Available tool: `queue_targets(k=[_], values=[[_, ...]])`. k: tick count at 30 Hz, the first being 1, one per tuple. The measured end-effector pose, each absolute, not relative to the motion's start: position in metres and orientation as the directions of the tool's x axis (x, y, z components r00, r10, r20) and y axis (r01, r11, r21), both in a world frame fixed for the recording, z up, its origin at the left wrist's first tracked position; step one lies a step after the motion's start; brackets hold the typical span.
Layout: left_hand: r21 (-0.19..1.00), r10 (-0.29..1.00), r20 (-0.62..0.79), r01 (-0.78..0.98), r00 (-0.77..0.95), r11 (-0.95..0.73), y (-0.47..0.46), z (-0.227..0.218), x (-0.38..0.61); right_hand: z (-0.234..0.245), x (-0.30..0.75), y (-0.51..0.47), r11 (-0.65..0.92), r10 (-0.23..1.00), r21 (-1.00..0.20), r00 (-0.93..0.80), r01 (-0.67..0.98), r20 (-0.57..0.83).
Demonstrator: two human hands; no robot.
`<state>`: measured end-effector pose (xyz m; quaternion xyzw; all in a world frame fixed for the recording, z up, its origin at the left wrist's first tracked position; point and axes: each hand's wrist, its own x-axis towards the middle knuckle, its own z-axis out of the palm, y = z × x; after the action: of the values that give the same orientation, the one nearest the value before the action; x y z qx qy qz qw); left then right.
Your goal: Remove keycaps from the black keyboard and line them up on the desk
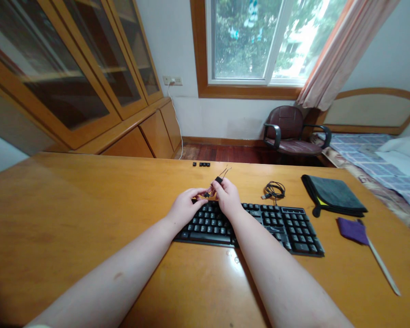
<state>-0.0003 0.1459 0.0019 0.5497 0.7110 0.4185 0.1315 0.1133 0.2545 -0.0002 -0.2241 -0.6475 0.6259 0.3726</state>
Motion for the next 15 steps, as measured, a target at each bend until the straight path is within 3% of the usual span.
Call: queue_targets(k=[6,13,15], values=[[0.740,0.894,0.261,0.670,-0.364,0.057,0.1465,0.0004,0.0006,0.0040,0.1156,0.2530,0.058,0.754,-0.973,-0.628,-0.225,0.190],[0.765,0.848,0.282,0.638,-0.448,0.083,0.1465,-0.0016,-0.0004,0.0014,0.1144,0.2573,0.141,0.838,-0.921,-0.451,-0.363,0.306],[0.758,0.827,0.327,0.650,-0.457,0.059,0.1453,0.0001,-0.0010,-0.0001,0.1137,0.2586,0.167,0.836,-0.933,-0.456,-0.317,0.305]])
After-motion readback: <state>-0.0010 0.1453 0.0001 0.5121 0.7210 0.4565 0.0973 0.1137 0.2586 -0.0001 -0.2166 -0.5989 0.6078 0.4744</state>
